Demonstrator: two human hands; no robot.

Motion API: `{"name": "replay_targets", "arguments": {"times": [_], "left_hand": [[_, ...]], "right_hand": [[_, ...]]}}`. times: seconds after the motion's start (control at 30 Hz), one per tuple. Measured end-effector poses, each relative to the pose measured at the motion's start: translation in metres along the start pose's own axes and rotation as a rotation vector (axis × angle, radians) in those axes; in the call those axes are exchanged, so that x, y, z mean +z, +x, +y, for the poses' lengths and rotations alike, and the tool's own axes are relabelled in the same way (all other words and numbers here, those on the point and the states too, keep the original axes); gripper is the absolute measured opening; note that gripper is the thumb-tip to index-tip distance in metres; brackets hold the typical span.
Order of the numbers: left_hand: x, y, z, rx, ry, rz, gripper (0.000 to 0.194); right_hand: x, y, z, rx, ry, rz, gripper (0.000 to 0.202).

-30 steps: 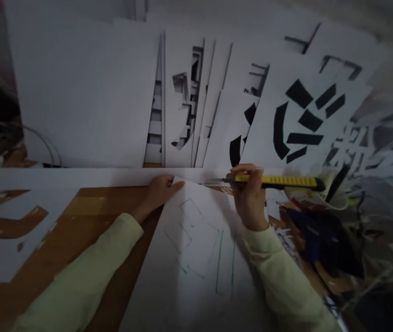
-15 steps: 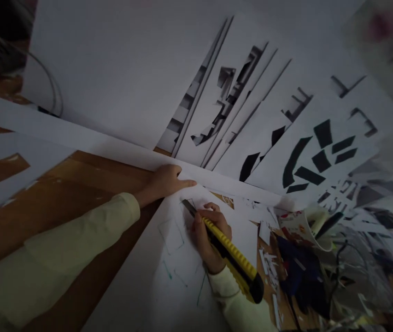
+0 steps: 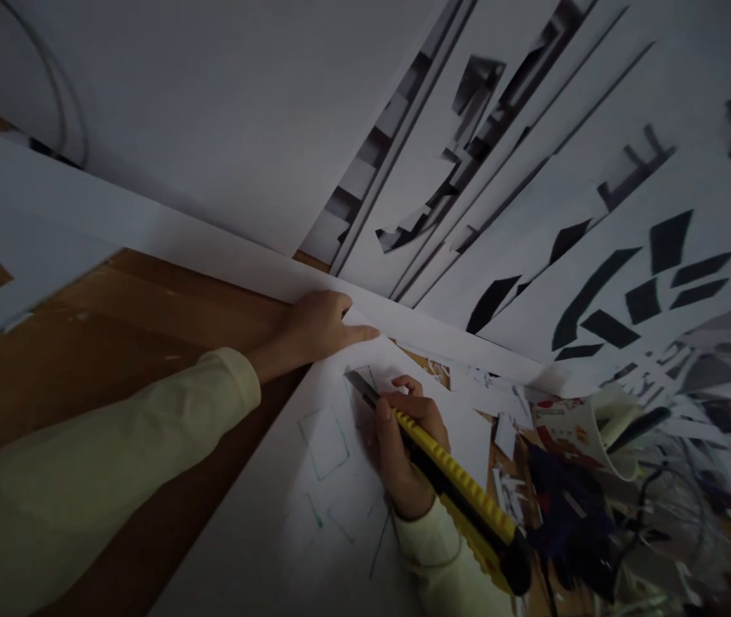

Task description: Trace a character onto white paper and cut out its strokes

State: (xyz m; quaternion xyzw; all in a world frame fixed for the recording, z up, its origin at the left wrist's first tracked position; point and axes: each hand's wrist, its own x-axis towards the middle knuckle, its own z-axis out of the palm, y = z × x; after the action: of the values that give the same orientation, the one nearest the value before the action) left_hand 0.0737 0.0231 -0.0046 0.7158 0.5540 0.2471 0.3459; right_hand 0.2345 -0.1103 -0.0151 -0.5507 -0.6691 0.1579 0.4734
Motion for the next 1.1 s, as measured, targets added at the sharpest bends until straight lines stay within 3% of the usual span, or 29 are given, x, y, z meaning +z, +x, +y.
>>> {"name": "replay_targets", "arguments": {"times": [0.47,0.77,0.93,1.1], "left_hand": [[0.002,0.000,-0.002,0.000,-0.020,0.001,0.054],[0.003,0.000,-0.004,0.028,-0.049,0.026,0.053],[0.003,-0.001,-0.004,0.015,-0.065,0.026,0.053],[0.004,0.000,-0.004,0.015,-0.078,0.027,0.054]], "right_hand": [[-0.001,-0.002,0.000,0.022,-0.014,-0.017,0.013],[0.002,0.004,-0.001,-0.112,0.002,0.018,0.017],[-0.002,0.004,-0.006,-0.021,-0.011,0.018,0.014],[-0.005,0.005,-0.012,0.043,-0.007,-0.068,0.013]]}}
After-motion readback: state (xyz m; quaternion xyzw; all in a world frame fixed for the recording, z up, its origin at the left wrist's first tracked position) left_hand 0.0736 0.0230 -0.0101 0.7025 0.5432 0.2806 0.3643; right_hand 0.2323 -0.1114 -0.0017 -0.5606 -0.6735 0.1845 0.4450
